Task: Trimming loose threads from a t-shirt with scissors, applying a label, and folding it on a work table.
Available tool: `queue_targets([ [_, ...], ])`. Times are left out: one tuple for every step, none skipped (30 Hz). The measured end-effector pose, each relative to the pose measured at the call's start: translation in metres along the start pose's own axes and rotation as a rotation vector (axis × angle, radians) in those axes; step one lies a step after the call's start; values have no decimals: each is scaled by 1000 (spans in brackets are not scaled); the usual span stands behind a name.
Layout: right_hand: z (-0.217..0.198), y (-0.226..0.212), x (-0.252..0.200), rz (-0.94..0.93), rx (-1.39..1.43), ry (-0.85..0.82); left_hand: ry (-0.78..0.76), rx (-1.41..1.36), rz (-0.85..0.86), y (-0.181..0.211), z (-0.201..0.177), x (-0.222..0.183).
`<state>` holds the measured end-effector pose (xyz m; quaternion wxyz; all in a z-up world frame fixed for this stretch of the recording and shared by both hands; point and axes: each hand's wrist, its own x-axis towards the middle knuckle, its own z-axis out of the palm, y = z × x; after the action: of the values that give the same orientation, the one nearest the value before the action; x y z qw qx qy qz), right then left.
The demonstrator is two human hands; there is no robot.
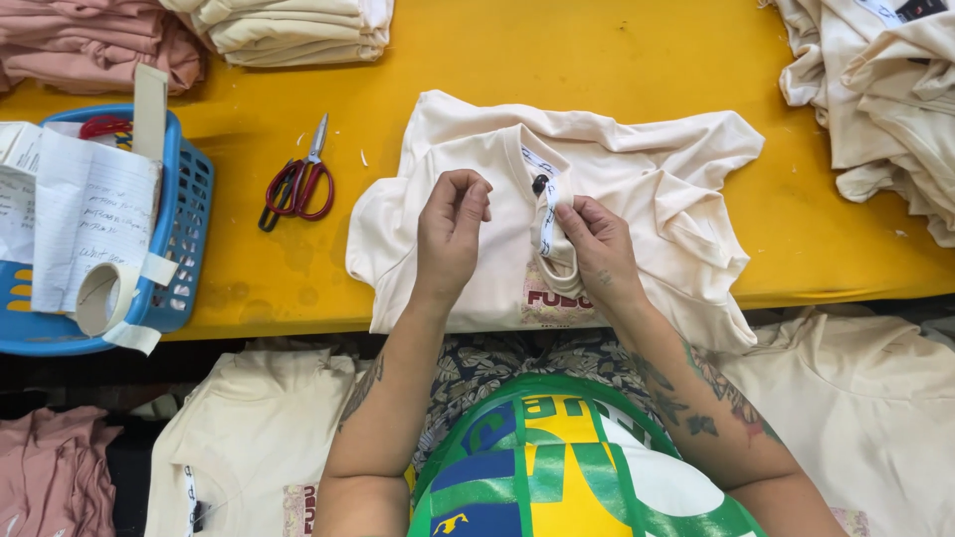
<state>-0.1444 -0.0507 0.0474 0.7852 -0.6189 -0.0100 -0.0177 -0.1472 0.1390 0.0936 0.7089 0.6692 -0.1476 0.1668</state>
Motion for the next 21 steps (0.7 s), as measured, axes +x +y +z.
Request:
queue_targets([
  [1, 1, -2, -1, -10, 15, 2, 149, 43, 5, -2, -1],
  [3, 2, -5, -2, -19, 30, 3, 298, 85, 10, -4, -1],
  [3, 0, -5, 0, -19, 27, 6, 300, 83, 5, 0, -5],
  [3, -1, -4, -17, -41, 21, -49, 333, 68, 0, 6, -9],
  [2, -2, -4, -35, -62, 20, -108, 364, 52, -6, 12, -12],
  [4, -5, -7, -33, -62, 20, -108, 364, 50, -5, 14, -14],
  [5, -8, -9, -46, -97, 30, -116, 426, 91, -4, 17, -14],
  [5, -12, -11, -60, -132, 39, -124, 487, 132, -3, 21, -14],
  [5, -13, -11, -60, -132, 43, -128, 485, 132, -5, 22, -15],
  [5, -14, -12, -57, -142, 43, -126, 548, 162, -6, 23, -15],
  [5, -14, -12, -52, -149, 41, -122, 614, 191, -8, 24, -15],
  [5, -13, -11, -52, -148, 42, -123, 614, 191, -4, 24, -13],
  [5, -12, -11, -82, -157, 35, -120, 635, 224, 0, 24, -12],
  [5, -10, -11, -112, -165, 28, -117, 655, 257, 4, 24, -11],
  [7, -11, -12, -109, -165, 27, -117, 656, 254, 4, 24, -11],
  [8, -12, -13, -127, -181, 20, -107, 722, 318, 4, 23, -11],
  [10, -13, -13, -146, -197, 15, -98, 787, 383, 4, 22, -10],
  [8, -10, -12, -143, -197, 15, -99, 788, 380, 5, 21, -10],
  [6, -7, -11, -172, -209, 13, -85, 806, 406, 6, 21, -10],
  [4, -4, -10, -201, -221, 12, -71, 825, 431, 8, 20, -10],
  [6, -7, -11, -200, -221, 14, -73, 824, 431, 8, 18, -9],
])
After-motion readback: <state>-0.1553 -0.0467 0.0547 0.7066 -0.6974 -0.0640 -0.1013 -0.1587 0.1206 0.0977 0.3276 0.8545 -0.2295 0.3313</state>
